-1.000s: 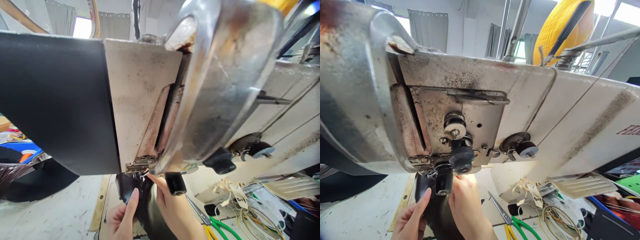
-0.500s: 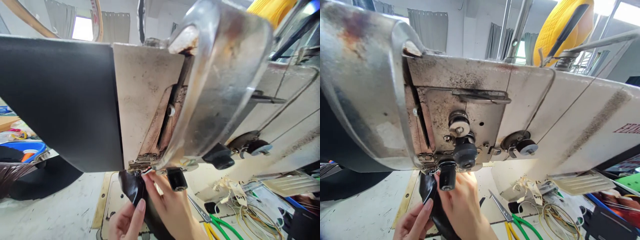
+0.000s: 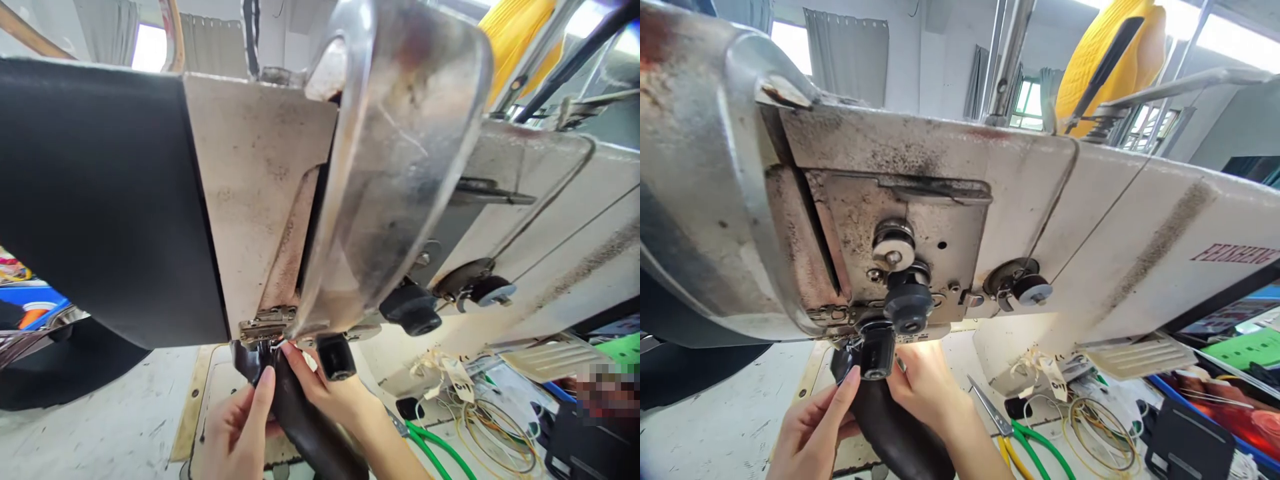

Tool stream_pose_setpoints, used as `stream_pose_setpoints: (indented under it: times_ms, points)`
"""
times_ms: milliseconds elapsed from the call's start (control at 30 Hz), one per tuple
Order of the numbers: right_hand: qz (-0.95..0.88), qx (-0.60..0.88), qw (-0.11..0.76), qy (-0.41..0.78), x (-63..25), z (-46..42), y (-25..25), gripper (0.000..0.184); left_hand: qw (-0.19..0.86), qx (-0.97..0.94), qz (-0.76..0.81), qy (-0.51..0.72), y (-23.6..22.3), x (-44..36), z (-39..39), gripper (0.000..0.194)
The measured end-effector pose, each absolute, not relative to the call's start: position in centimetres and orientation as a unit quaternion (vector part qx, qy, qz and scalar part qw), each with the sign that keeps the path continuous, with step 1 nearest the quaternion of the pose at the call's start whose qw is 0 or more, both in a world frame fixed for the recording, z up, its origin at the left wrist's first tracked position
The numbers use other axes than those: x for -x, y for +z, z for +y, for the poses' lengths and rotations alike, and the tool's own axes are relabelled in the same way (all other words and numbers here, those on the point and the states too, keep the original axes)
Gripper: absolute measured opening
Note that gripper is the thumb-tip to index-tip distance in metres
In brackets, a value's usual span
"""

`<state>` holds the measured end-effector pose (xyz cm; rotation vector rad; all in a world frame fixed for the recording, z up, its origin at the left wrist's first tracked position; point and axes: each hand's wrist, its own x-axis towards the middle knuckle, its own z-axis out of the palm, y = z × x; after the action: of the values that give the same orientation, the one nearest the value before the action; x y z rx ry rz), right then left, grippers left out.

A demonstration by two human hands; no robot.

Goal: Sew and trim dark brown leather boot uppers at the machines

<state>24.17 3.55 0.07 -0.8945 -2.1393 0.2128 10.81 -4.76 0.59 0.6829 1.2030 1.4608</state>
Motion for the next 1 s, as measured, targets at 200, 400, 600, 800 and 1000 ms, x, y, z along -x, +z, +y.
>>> stream_pose_setpoints:
  times_ms: [200, 400, 600, 800, 1000]
  points:
    - [-0.853, 0.346, 0.387, 0.058, -24.4, 3.3, 0.3, 0.022, 0.569, -0.298, 0.475, 0.601, 0.1, -9.1, -3.4, 0.044]
    - [-0.835, 0.334, 0.434, -0.048, -23.8, 0.6, 1.5, 0.028, 0.550, -0.305, 0.492, 0.602, 0.9, -7.4, -2.9, 0.044]
    - [-0.844, 0.337, 0.413, -0.052, -23.9, 0.3, 1.4, 0.031, 0.529, -0.250, 0.519, 0.623, -0.5, -7.5, -2.2, 0.052]
    - [-0.844, 0.327, 0.423, -0.044, -24.1, 1.2, 1.3, 0.029, 0.532, -0.330, 0.517, 0.584, 0.0, -7.1, -1.2, 0.061]
    - [-0.841, 0.336, 0.422, -0.050, -23.8, 1.4, 1.4, 0.029, 0.491, -0.354, 0.536, 0.588, 0.3, -7.1, -1.0, 0.063]
